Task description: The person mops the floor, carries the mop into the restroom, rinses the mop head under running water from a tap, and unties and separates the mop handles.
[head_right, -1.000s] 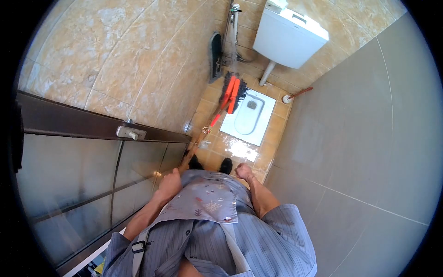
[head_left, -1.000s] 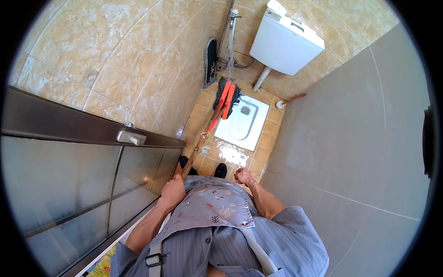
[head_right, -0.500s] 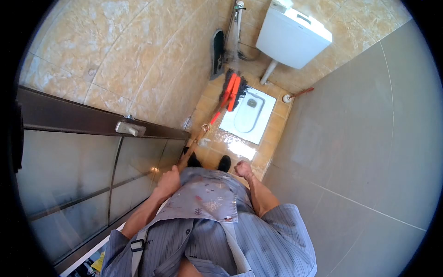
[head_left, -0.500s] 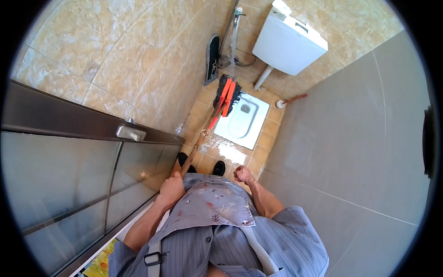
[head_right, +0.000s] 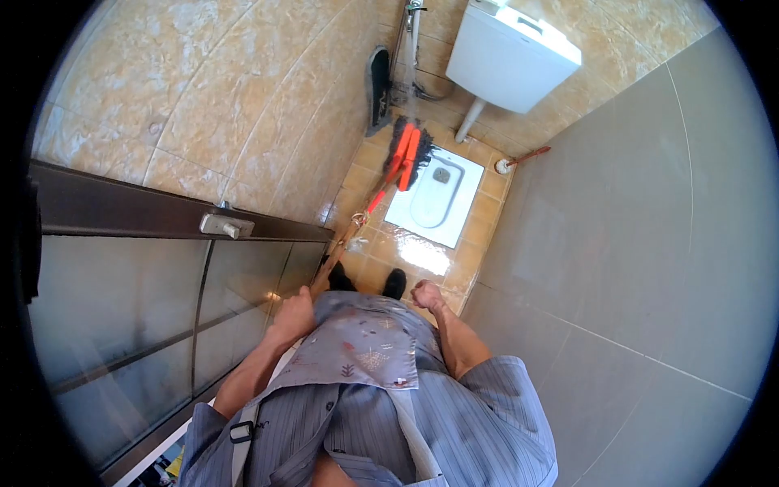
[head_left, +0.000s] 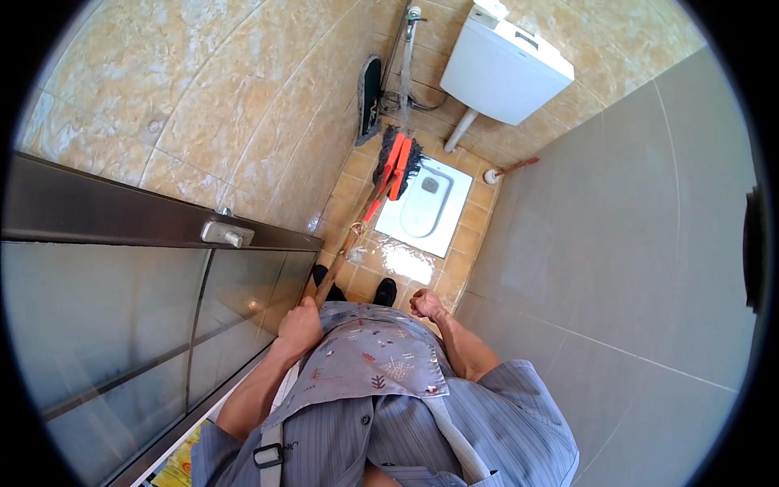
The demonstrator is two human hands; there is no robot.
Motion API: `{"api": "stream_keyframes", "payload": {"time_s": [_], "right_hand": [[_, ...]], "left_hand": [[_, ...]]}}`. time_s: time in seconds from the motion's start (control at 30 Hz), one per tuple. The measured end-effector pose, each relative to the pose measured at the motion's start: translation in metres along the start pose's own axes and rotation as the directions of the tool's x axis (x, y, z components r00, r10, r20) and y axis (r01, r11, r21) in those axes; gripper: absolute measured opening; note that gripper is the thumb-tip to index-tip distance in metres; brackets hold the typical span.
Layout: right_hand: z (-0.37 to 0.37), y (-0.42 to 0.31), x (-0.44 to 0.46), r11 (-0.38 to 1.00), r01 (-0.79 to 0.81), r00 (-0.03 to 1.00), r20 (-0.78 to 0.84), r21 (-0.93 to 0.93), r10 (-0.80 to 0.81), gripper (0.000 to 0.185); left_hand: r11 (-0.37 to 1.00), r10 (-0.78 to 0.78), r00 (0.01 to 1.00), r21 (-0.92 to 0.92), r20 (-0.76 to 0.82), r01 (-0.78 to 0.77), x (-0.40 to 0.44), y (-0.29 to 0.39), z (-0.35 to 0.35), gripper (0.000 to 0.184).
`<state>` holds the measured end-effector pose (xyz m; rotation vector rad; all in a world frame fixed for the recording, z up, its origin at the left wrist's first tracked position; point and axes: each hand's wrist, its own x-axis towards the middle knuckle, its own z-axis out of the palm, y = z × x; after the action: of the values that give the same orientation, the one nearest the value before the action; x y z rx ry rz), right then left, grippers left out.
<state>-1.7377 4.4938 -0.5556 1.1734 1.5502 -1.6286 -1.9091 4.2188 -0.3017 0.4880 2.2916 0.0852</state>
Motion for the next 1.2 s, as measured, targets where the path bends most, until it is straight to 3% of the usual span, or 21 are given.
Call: {"api": "stream_keyframes", "payload": {"time_s": [0.13,0.2,0.33,0.4,0.43,0.5,0.57,0.63,0.77,0.83,0.87,0.97,1.03,1.13,1.2], "right_hand": [[0.0,0.005,0.006,0.999,0.01,1.0,-0.016,0.053,-0.009,0.034],[0.002,0.007,0.009,0.993,0.078,0.996,-0.039,-0.085,-0.081,0.032],[0.004,0.007,0.016,0.996,0.072,0.997,-0.028,-0.053,-0.074,0.029],[0.011,-0.001,0.03,0.999,0.039,0.985,0.169,-0.003,-0.038,0.027],[0.022,-0.022,0.017,0.986,0.018,0.98,0.193,0.166,-0.051,0.028],[0.043,-0.087,-0.031,0.943,-0.05,0.973,0.228,0.33,-0.029,0.032],[0.06,-0.131,-0.052,0.917,-0.076,0.948,0.312,0.392,-0.055,0.044],[0.079,-0.157,-0.053,0.889,-0.135,0.9,0.43,0.437,-0.075,0.044],[0.125,-0.186,-0.057,0.858,-0.16,0.908,0.414,0.488,-0.067,0.045],[0.147,-0.183,-0.041,0.702,-0.208,0.872,0.454,0.681,-0.182,0.05],[0.153,-0.179,-0.036,0.703,-0.212,0.87,0.458,0.679,-0.18,0.05],[0.162,-0.181,-0.034,0.724,-0.141,0.938,0.325,0.675,-0.12,0.052],[0.161,-0.196,-0.051,0.476,-0.055,0.971,0.158,0.878,-0.179,0.053],[0.144,-0.213,-0.065,0.419,0.046,0.992,0.009,0.907,-0.128,0.054],[0.137,-0.201,-0.042,0.401,0.098,0.983,-0.026,0.911,-0.181,0.049]], "left_hand": [[1.0,-0.011,1.0,0.009,0.009,0.011,0.001,0.0,-0.001,0.025],[1.0,-0.012,1.0,0.004,0.012,0.012,0.001,-0.001,-0.001,0.025],[1.0,-0.019,1.0,-0.001,0.01,0.019,-0.002,0.006,-0.007,0.025],[1.0,-0.023,1.0,-0.004,0.005,0.023,-0.002,0.008,-0.009,0.024],[1.0,-0.02,1.0,-0.006,0.007,0.02,-0.002,0.009,-0.009,0.024],[1.0,-0.016,1.0,-0.008,0.01,0.016,-0.001,0.009,-0.008,0.024],[0.999,0.039,0.999,-0.002,-0.025,-0.039,0.003,0.007,-0.005,0.026],[0.999,0.05,0.998,-0.008,-0.024,-0.05,0.005,0.012,-0.011,0.026],[0.996,0.047,0.999,-0.07,0.007,-0.047,0.005,0.024,-0.025,0.031],[0.997,0.048,0.999,-0.061,-0.007,-0.048,0.009,0.022,-0.025,0.031],[0.997,0.057,0.998,-0.05,-0.019,-0.058,0.011,0.021,-0.026,0.032],[0.992,0.121,0.993,-0.039,-0.006,-0.121,0.016,0.03,-0.035,0.032],[0.985,0.165,0.986,-0.054,-0.028,-0.167,0.023,0.038,-0.04,0.032],[0.972,0.209,0.975,-0.097,-0.073,-0.216,0.03,0.055,-0.058,0.037],[0.982,0.17,0.979,-0.068,-0.109,-0.178,0.032,0.062,-0.065,0.038]]}}
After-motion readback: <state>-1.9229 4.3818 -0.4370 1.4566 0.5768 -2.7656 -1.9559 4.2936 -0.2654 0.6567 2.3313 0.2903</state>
